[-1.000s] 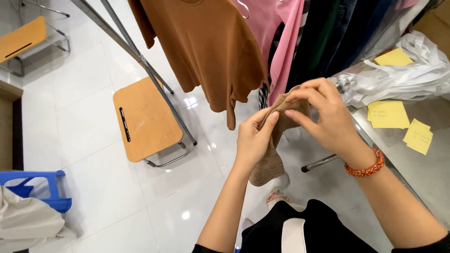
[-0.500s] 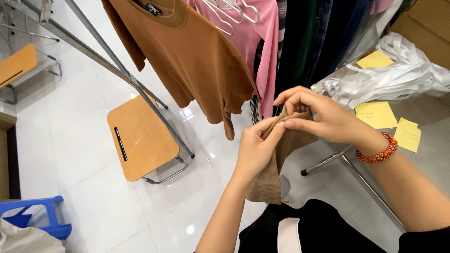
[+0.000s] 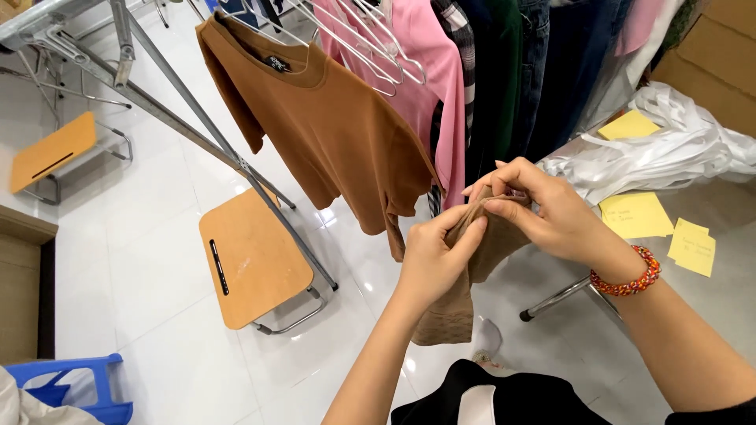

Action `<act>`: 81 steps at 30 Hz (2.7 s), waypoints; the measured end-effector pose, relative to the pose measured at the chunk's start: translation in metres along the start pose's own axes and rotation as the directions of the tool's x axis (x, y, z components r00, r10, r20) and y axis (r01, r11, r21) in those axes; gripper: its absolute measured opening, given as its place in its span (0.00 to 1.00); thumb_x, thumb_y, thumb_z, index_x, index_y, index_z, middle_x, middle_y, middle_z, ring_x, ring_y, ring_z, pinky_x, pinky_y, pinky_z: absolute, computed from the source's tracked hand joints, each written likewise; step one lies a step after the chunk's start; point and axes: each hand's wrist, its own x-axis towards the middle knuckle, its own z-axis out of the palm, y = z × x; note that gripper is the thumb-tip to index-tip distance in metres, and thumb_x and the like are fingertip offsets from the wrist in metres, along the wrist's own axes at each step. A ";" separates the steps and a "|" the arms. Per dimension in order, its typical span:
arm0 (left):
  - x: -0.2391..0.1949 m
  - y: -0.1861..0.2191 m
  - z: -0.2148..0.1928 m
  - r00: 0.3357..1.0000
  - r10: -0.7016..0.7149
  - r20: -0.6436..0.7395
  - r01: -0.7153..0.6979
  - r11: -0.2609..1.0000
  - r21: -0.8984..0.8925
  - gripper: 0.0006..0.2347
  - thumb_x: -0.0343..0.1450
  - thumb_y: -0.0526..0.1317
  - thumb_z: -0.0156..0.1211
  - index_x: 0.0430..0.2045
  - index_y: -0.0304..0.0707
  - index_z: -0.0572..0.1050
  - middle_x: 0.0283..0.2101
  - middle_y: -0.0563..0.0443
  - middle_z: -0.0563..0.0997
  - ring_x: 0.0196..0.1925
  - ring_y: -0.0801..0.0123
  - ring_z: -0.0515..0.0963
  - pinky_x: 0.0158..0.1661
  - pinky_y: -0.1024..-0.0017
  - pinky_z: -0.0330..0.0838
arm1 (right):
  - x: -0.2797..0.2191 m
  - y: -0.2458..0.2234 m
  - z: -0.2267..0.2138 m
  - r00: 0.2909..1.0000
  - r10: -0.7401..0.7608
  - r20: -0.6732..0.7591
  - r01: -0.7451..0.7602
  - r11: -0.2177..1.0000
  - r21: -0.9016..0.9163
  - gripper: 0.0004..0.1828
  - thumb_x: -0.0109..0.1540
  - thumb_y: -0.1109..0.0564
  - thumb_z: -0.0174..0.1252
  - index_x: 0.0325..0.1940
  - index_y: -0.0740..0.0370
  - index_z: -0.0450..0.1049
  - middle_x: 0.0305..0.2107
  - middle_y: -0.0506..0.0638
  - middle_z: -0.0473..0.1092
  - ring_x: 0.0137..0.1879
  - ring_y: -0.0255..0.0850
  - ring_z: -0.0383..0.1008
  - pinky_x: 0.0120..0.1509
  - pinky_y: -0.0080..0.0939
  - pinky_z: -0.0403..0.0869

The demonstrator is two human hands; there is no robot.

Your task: Taking t-shirts from hangers and folding them neatly on a metal table

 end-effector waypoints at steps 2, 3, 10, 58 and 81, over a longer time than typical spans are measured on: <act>0.003 0.001 0.000 0.999 0.042 -0.002 -0.042 0.999 0.013 0.11 0.76 0.44 0.56 0.46 0.48 0.84 0.21 0.64 0.66 0.25 0.78 0.61 0.30 0.75 0.59 | 0.002 0.004 -0.001 0.999 -0.035 -0.021 0.035 0.999 -0.003 0.08 0.71 0.56 0.54 0.42 0.57 0.63 0.44 0.51 0.80 0.49 0.38 0.80 0.84 0.52 0.62; 0.004 0.001 0.000 0.997 0.083 -0.001 -0.083 0.996 0.024 0.11 0.77 0.43 0.55 0.46 0.47 0.84 0.21 0.63 0.64 0.24 0.76 0.60 0.30 0.75 0.58 | 0.003 0.006 -0.001 0.997 -0.068 -0.042 0.068 0.998 -0.008 0.08 0.70 0.56 0.55 0.42 0.58 0.62 0.44 0.52 0.80 0.51 0.39 0.81 0.84 0.54 0.63; 0.011 0.000 0.005 0.947 0.306 -0.098 -0.318 0.935 -0.157 0.09 0.76 0.33 0.61 0.46 0.43 0.85 0.36 0.48 0.89 0.45 0.70 0.87 0.42 0.65 0.82 | -0.003 0.050 -0.011 0.995 0.001 -0.104 -0.012 0.995 -0.101 0.17 0.71 0.44 0.56 0.59 0.54 0.70 0.32 0.49 0.79 0.38 0.39 0.79 0.59 0.51 0.76; -0.169 -0.277 -0.064 0.928 0.115 -0.355 0.014 0.941 0.339 0.07 0.68 0.28 0.52 0.31 0.37 0.79 0.50 0.47 0.80 0.53 0.50 0.75 0.55 0.62 0.68 | -0.071 -0.099 -0.008 0.998 -0.019 -0.062 -0.006 0.926 -0.378 0.11 0.64 0.54 0.73 0.41 0.63 0.80 0.34 0.45 0.79 0.44 0.29 0.75 0.49 0.30 0.69; -0.172 -0.150 -0.168 0.928 -0.033 -0.371 0.120 0.969 0.215 0.09 0.65 0.30 0.63 0.30 0.47 0.87 0.36 0.62 0.82 0.40 0.75 0.79 0.41 0.77 0.73 | -0.146 0.025 -0.020 0.960 0.027 -0.279 -0.132 0.921 -0.367 0.10 0.77 0.65 0.69 0.62 0.69 0.80 0.50 0.54 0.76 0.57 0.39 0.72 0.63 0.36 0.68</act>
